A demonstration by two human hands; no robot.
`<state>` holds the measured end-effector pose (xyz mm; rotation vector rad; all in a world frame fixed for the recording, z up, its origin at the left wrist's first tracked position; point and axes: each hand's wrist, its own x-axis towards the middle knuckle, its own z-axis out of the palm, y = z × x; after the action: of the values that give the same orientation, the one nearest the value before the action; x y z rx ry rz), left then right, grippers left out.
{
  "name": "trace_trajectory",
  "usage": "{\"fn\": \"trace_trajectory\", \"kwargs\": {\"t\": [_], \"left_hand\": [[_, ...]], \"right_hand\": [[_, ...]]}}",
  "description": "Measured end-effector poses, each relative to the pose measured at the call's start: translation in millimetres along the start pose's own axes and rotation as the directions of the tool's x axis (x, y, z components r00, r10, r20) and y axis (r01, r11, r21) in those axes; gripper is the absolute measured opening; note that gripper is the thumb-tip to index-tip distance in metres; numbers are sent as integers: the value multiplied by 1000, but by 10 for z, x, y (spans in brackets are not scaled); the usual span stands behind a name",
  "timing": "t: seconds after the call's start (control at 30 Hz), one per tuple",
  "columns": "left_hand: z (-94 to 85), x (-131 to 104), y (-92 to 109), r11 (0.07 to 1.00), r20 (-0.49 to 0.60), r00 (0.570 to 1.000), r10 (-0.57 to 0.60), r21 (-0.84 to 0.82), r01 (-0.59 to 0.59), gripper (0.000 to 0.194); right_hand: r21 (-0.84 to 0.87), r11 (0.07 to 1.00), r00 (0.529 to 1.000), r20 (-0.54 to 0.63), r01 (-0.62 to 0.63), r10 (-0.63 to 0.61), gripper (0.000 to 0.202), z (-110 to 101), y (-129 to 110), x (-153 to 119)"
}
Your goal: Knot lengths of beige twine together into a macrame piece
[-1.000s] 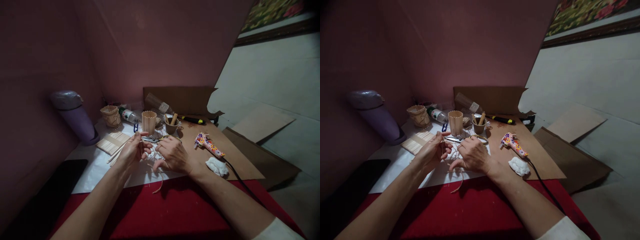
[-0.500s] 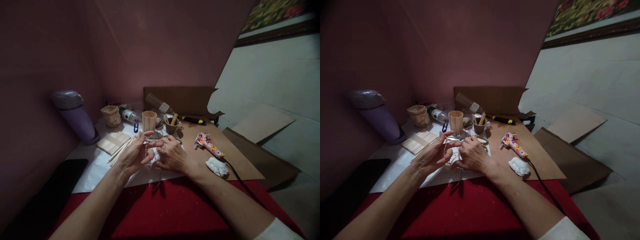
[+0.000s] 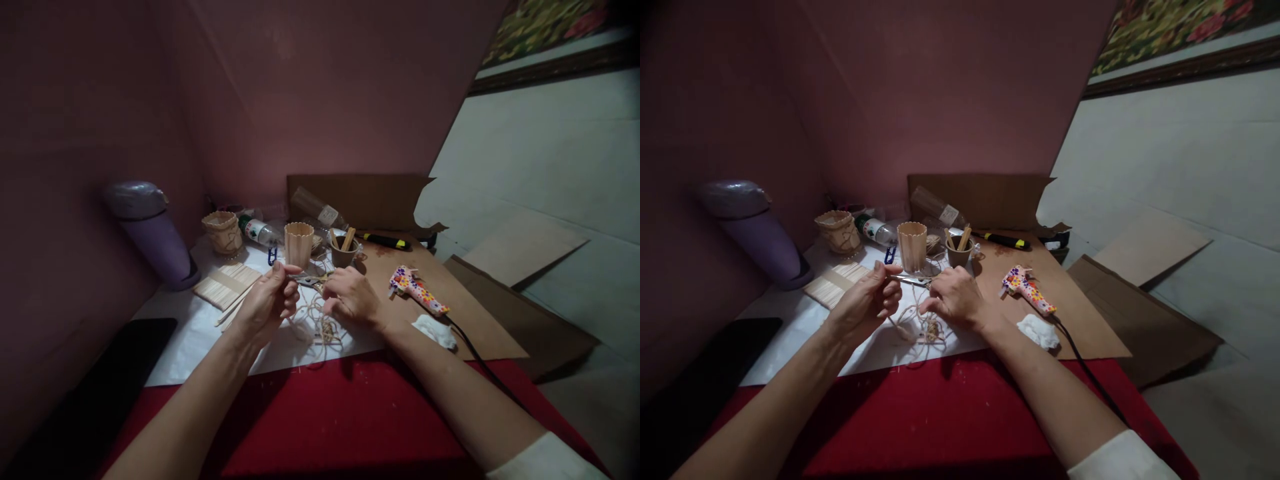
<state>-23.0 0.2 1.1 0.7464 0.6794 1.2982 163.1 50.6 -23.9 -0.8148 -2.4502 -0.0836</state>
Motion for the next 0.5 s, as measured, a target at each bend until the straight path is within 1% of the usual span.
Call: {"fn": "trace_trajectory", "kwargs": {"t": [0.1,0.27,0.33,0.4,0.47,0.5], "left_hand": [[-7,6,-11,997,-46,999,-26,65,29,25],[-4,4,-2,996,-2,999,-48,81,48,26],[7,-3,-2,994,-36,999,-27,110,31,26],[22,-10,-6,989,-97,995,12,150,3,26],[31,-15,-12,983,-143,989,43,184,-16,27],[32,-17,-14,981,-149,988,46,195,-17,27]], "right_hand": [[140,990,997,-72,-24,35,88,1,41,-10],[192,981,987,-148,-39,68,79,-4,-4,-8],[256,965,982,-153,-65,107,75,5,-14,-5],[319,943,978,-151,-90,144,70,16,-19,-1],[388,909,966,-135,-152,219,62,23,-34,6],[436,879,957,-109,-195,267,56,23,-49,12]]}}
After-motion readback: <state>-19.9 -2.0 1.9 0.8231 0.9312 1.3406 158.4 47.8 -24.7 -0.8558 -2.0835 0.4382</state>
